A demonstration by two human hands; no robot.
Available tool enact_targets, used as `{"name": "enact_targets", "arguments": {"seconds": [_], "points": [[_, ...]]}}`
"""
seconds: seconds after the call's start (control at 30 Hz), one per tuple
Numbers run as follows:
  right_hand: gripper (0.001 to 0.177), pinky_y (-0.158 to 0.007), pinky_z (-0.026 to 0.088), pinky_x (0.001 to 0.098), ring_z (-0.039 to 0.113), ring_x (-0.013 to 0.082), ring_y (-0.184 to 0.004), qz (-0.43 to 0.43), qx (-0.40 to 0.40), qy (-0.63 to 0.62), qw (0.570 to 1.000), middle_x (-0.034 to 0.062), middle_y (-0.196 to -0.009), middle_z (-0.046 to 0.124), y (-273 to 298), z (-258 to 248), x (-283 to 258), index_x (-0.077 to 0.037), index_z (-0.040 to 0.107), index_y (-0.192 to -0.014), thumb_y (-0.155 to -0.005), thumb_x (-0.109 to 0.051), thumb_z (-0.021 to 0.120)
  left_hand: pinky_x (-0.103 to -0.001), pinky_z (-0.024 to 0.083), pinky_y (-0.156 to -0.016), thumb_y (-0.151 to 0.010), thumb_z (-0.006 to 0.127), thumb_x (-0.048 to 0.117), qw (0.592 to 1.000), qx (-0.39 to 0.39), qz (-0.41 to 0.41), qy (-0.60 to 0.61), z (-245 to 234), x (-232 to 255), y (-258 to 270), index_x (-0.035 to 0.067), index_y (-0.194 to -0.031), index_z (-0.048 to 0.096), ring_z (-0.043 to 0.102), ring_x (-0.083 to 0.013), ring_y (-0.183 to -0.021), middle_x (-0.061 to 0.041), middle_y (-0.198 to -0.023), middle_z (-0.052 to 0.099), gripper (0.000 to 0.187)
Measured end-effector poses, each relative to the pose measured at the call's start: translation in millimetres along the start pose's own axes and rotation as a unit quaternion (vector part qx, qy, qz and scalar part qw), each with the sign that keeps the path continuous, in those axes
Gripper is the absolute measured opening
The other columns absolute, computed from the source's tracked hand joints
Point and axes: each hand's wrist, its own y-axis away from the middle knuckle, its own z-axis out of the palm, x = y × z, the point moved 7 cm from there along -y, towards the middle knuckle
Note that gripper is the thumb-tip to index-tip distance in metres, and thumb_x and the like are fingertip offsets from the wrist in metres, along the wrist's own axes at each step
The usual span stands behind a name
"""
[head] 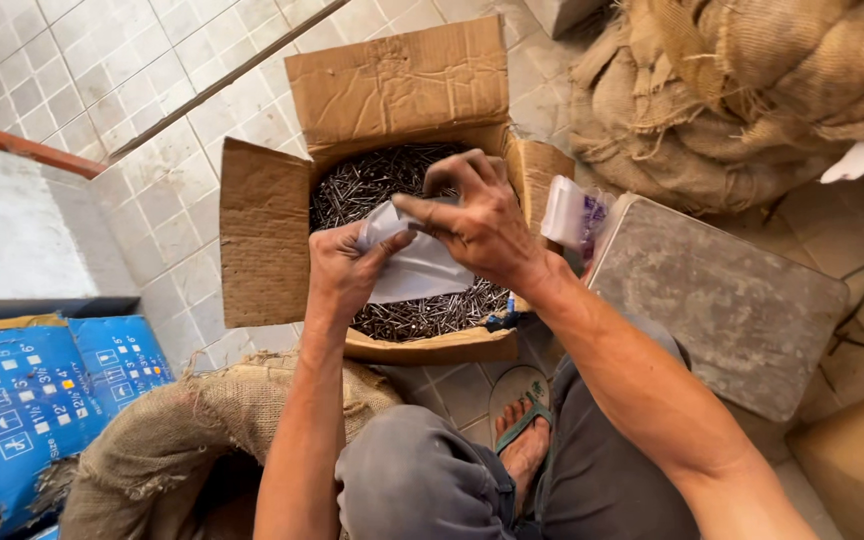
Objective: The person picks up metal nails from a cardboard box by hand and places them into a small plastic bag, then uses a stapler to close the bag.
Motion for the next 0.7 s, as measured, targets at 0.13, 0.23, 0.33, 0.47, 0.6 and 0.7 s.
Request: {"name": "enact_targets", "arguments": {"seconds": [0.13, 0.23, 0.33, 0.47, 0.6, 0.7], "points": [[0.013, -0.102, 0.039, 0.0412, 0.057, 0.0219, -0.107, -0.026, -0.028, -0.001, 0.999, -0.003, -0.095, 0.058, 3, 11, -5, -0.026, 0.085, -0.111, -0.103, -0.027, 0.075, -0.04, 0.059, -0.065, -0.097, 0.084, 0.035, 0.999, -0.006, 0.002, -0.034, -3, 50, 6, 0.006, -0.081, 0.077, 0.073, -0.0283, -0.063, -0.015, -0.065, 0.073, 0.033], [0.005, -0.105, 0.039, 0.0387, 0.065, 0.0168, -0.115, 0.009, -0.067, -0.025, 0.997, -0.0068, -0.094, 0.071, 14, 27, 6, -0.023, 0.079, -0.102, -0.102, -0.027, 0.077, -0.063, 0.058, -0.1, -0.094, 0.086, 0.025, 1.0, 0.018, 0.005, 0.017, -1, 31, 16, -0.003, -0.162, 0.02, 0.066, -0.0545, -0.119, -0.042, -0.14, 0.058, 0.099], [0.014, -0.119, 0.031, 0.0546, 0.066, 0.0195, -0.131, 0.068, -0.193, -0.037, 0.978, -0.0048, -0.099, 0.08, 34, 64, 28, -0.026, 0.072, -0.104, -0.107, -0.037, 0.065, -0.074, 0.056, -0.103, -0.092, 0.089, 0.035, 0.977, 0.086, 0.165, -0.103, -3, 26, 28, 0.025, -0.172, 0.009, 0.042, -0.0577, -0.147, -0.031, -0.169, 0.018, 0.113], [0.018, -0.124, 0.018, 0.0735, 0.053, 0.0332, -0.147, 0.068, -0.315, -0.039, 0.946, 0.0007, -0.097, 0.08, 33, 87, 16, -0.026, 0.07, -0.119, -0.107, -0.037, 0.061, -0.068, 0.031, -0.123, -0.096, 0.081, 0.034, 0.928, 0.021, 0.199, -0.314, 5, 25, 26, 0.021, -0.134, 0.061, 0.023, -0.0507, -0.158, -0.026, -0.168, 0.029, 0.045], [0.024, -0.126, 0.009, 0.0777, 0.041, 0.0385, -0.156, 0.048, -0.416, 0.027, 0.908, 0.0018, -0.109, 0.08, 55, 116, 17, -0.037, 0.068, -0.127, -0.103, -0.04, 0.066, -0.07, 0.034, -0.118, -0.076, 0.093, 0.029, 0.938, -0.055, 0.163, -0.302, -1, 16, 28, 0.008, -0.096, 0.069, 0.033, -0.0496, -0.153, -0.017, -0.154, 0.05, 0.038], [0.033, -0.127, 0.006, 0.0779, 0.034, 0.0357, -0.161, 0.08, -0.495, 0.085, 0.861, -0.0054, -0.139, 0.073, 68, 138, 40, -0.047, 0.067, -0.132, -0.101, -0.034, 0.066, -0.058, 0.036, -0.117, -0.077, 0.093, 0.034, 0.955, -0.072, 0.138, -0.253, -5, 2, 29, 0.017, -0.074, 0.065, 0.044, -0.0344, -0.145, -0.006, -0.139, 0.059, 0.034]]}}
